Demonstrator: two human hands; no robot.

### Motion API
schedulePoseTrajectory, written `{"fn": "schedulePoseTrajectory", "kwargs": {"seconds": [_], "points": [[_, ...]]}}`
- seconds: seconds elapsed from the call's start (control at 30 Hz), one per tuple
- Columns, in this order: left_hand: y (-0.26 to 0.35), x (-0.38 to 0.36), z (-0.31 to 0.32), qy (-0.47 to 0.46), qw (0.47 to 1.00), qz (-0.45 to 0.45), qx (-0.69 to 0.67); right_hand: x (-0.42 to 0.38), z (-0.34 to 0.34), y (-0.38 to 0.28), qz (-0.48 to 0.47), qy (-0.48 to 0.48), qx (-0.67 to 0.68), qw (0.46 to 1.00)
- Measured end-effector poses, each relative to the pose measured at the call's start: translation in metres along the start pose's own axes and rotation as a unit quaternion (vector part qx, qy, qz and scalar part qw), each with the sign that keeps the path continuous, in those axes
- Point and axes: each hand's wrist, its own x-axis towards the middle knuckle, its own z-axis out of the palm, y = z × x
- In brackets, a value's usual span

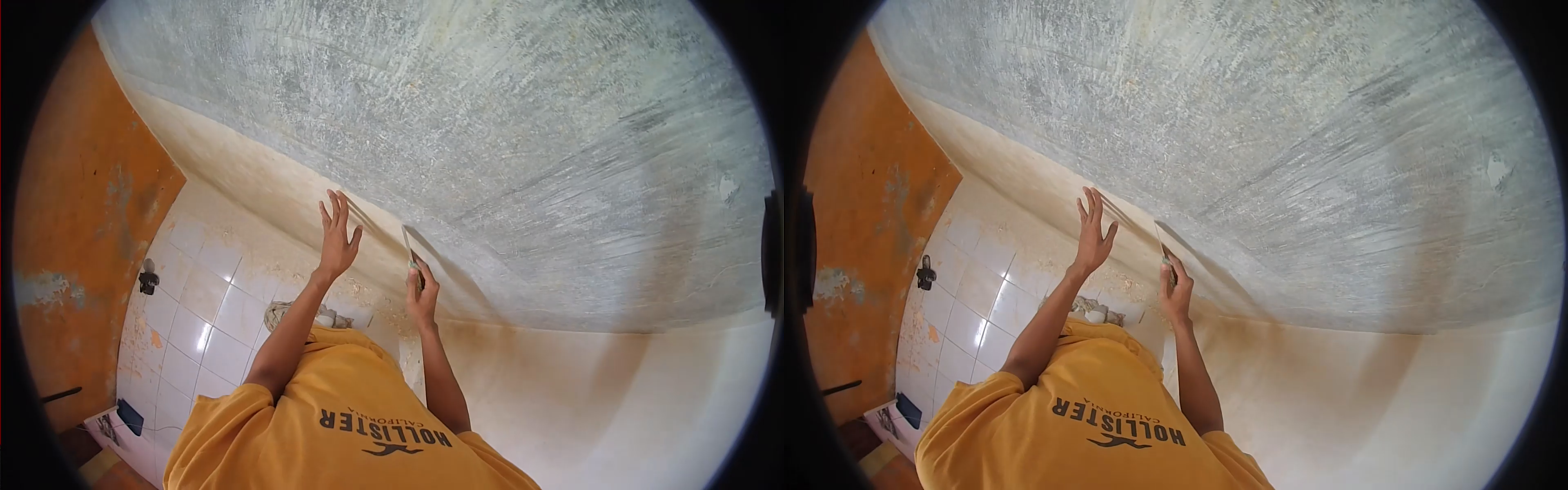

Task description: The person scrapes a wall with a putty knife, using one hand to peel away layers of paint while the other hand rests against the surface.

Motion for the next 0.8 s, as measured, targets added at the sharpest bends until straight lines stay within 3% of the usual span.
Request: {"fn": "schedulePoseTrajectory", "kwargs": {"seconds": [0.13, 0.23, 0.33, 0.37, 0.5, 0.57, 0.67, 0.8], "points": [[-0.004, 0.001, 0.003, -0.019, 0.999, -0.034, -0.035, 0.029, 0.006, -0.050, -0.015, -0.021, 0.020, 0.999], [-0.007, 0.001, 0.001, -0.042, 0.998, -0.047, 0.011, 0.009, -0.006, -0.007, -0.045, 0.000, -0.004, 0.999], [-0.014, 0.003, -0.007, -0.071, 0.996, -0.044, -0.025, -0.012, -0.013, 0.013, 0.032, 0.019, 0.024, 0.999], [-0.015, 0.001, -0.007, -0.070, 0.996, -0.040, -0.035, -0.010, -0.012, 0.020, 0.020, 0.004, 0.009, 1.000], [-0.017, -0.002, -0.002, -0.055, 0.996, -0.027, -0.067, 0.039, -0.008, -0.066, 0.020, -0.069, -0.035, 0.997], [-0.018, 0.005, -0.001, -0.050, 0.996, -0.024, -0.069, 0.043, -0.007, -0.062, -0.018, -0.071, -0.033, 0.997], [-0.019, 0.000, -0.007, -0.076, 0.995, -0.037, -0.057, 0.008, -0.014, -0.003, -0.035, -0.011, -0.044, 0.998], [-0.020, 0.005, -0.003, -0.076, 0.995, -0.037, -0.055, 0.011, -0.019, -0.016, -0.016, -0.021, -0.062, 0.998]]}}
